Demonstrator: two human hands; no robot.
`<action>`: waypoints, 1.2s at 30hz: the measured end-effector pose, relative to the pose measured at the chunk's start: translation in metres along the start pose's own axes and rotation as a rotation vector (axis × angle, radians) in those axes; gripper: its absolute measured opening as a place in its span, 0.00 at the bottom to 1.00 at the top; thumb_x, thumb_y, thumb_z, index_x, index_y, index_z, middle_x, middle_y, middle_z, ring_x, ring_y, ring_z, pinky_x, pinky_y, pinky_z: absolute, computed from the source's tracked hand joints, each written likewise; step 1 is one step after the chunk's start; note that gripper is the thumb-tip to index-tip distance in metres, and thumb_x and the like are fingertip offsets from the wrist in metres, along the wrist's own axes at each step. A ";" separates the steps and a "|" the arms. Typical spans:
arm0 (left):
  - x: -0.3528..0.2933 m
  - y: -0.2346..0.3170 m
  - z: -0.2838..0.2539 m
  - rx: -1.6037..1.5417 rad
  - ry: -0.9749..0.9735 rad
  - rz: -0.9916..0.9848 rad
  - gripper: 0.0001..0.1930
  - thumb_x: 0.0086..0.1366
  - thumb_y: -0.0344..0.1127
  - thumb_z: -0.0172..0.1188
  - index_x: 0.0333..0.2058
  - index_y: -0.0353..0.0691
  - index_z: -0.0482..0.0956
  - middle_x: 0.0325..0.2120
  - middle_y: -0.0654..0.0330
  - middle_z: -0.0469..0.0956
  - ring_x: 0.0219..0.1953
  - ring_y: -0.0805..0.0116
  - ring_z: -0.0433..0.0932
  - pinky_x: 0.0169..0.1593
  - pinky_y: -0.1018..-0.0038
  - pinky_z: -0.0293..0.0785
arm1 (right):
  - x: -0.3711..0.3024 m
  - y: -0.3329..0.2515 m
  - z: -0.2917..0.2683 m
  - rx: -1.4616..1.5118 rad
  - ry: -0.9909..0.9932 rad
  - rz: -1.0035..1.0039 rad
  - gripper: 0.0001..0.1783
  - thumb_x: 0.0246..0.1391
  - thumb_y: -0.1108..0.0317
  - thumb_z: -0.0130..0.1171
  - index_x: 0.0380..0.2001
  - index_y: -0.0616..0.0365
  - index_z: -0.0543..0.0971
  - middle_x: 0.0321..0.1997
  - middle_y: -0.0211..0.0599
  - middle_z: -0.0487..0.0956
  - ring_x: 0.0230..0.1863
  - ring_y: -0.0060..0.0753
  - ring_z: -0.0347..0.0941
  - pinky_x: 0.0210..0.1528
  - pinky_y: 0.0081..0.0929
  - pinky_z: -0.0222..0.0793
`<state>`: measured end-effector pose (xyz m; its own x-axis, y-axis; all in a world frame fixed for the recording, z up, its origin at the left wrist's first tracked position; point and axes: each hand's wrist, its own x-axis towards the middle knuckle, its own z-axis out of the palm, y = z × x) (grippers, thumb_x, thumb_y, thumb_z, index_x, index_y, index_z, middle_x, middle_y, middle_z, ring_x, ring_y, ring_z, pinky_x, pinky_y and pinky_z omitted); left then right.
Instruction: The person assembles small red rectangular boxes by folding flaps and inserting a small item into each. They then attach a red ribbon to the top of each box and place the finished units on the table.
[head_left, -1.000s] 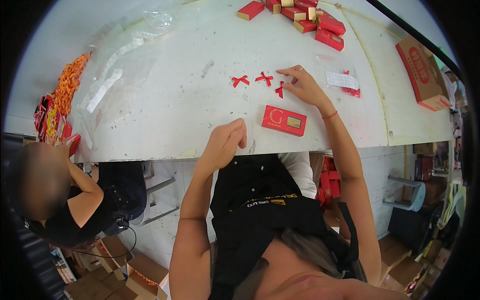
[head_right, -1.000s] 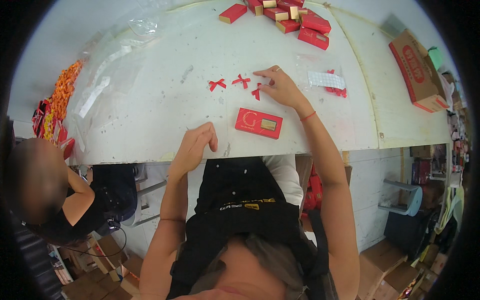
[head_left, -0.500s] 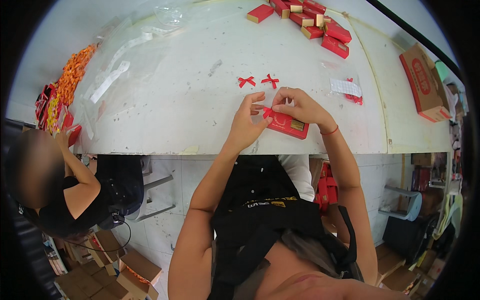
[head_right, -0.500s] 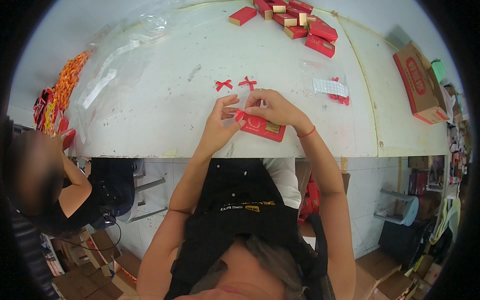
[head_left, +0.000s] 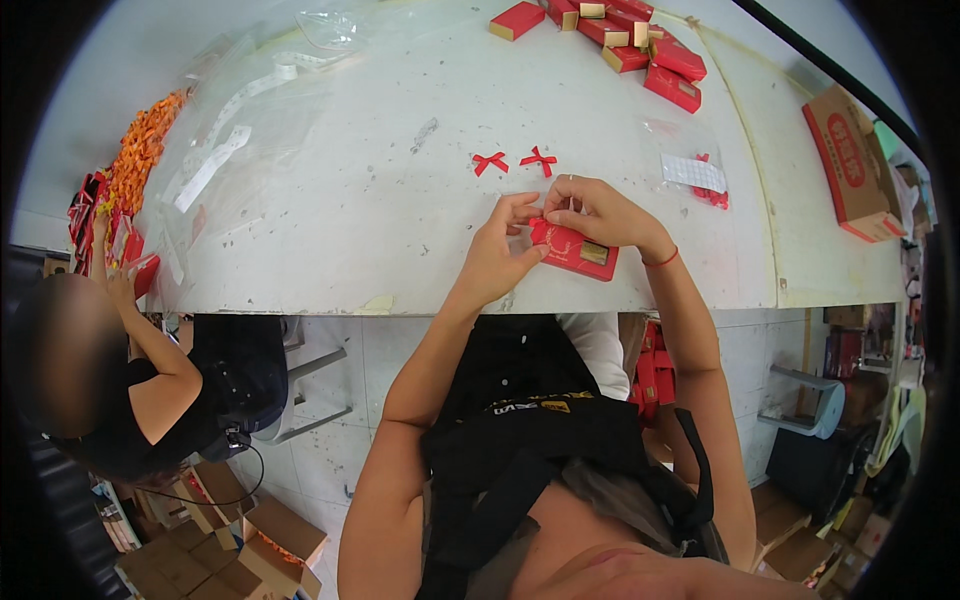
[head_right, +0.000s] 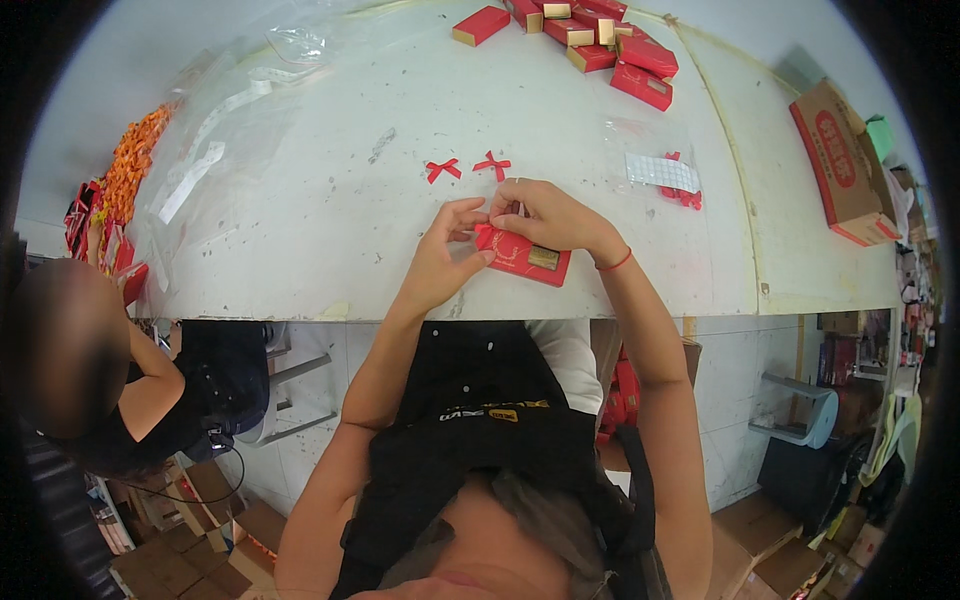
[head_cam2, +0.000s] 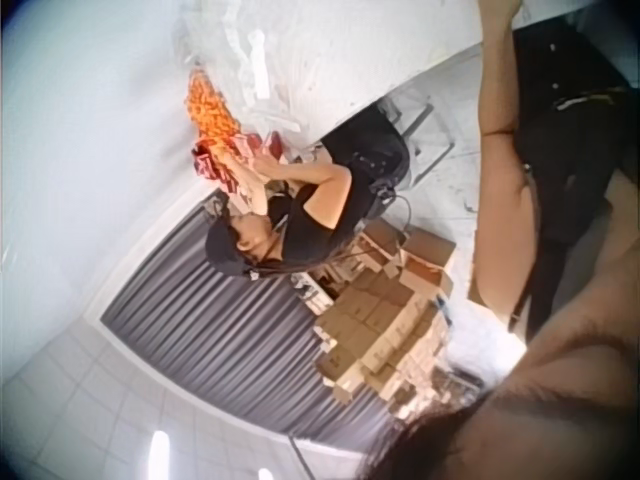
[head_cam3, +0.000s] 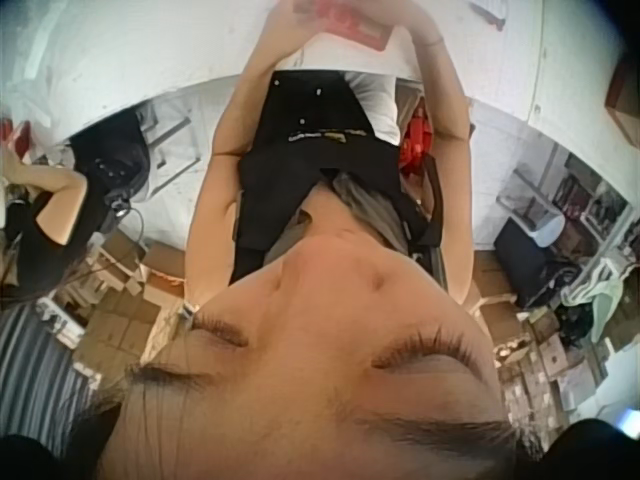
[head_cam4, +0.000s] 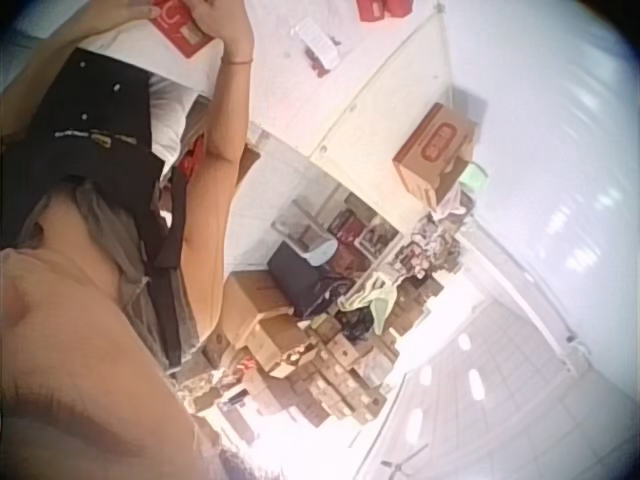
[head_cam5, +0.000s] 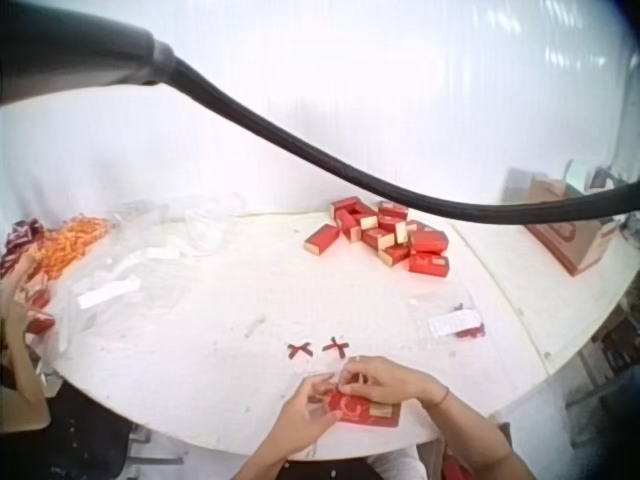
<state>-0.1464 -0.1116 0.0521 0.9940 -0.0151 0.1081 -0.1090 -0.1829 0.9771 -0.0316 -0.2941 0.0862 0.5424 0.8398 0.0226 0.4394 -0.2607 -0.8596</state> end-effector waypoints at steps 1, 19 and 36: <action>0.000 0.000 0.000 0.001 -0.001 -0.004 0.32 0.55 0.29 0.67 0.59 0.37 0.66 0.49 0.53 0.77 0.52 0.65 0.74 0.55 0.66 0.68 | 0.001 -0.001 0.000 -0.007 0.001 -0.004 0.07 0.57 0.68 0.60 0.34 0.60 0.78 0.31 0.38 0.77 0.33 0.30 0.72 0.37 0.28 0.68; 0.013 0.000 0.011 0.022 0.166 -0.105 0.20 0.60 0.25 0.63 0.51 0.38 0.70 0.32 0.58 0.83 0.34 0.73 0.79 0.39 0.76 0.74 | -0.031 -0.004 -0.005 -0.056 0.121 -0.095 0.24 0.46 0.66 0.70 0.45 0.59 0.73 0.43 0.40 0.76 0.43 0.37 0.73 0.45 0.33 0.69; 0.237 0.029 0.107 0.711 -0.194 0.600 0.17 0.60 0.34 0.61 0.48 0.40 0.75 0.49 0.58 0.77 0.50 0.56 0.76 0.50 0.63 0.73 | -0.280 -0.070 -0.005 -0.100 0.743 0.317 0.40 0.38 0.64 0.76 0.58 0.59 0.73 0.54 0.42 0.75 0.59 0.40 0.69 0.61 0.34 0.62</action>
<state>0.0861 -0.2255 0.0867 0.7637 -0.4522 0.4607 -0.6365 -0.6465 0.4206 -0.2112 -0.5136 0.1426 0.9698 0.1929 0.1491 0.2283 -0.5039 -0.8330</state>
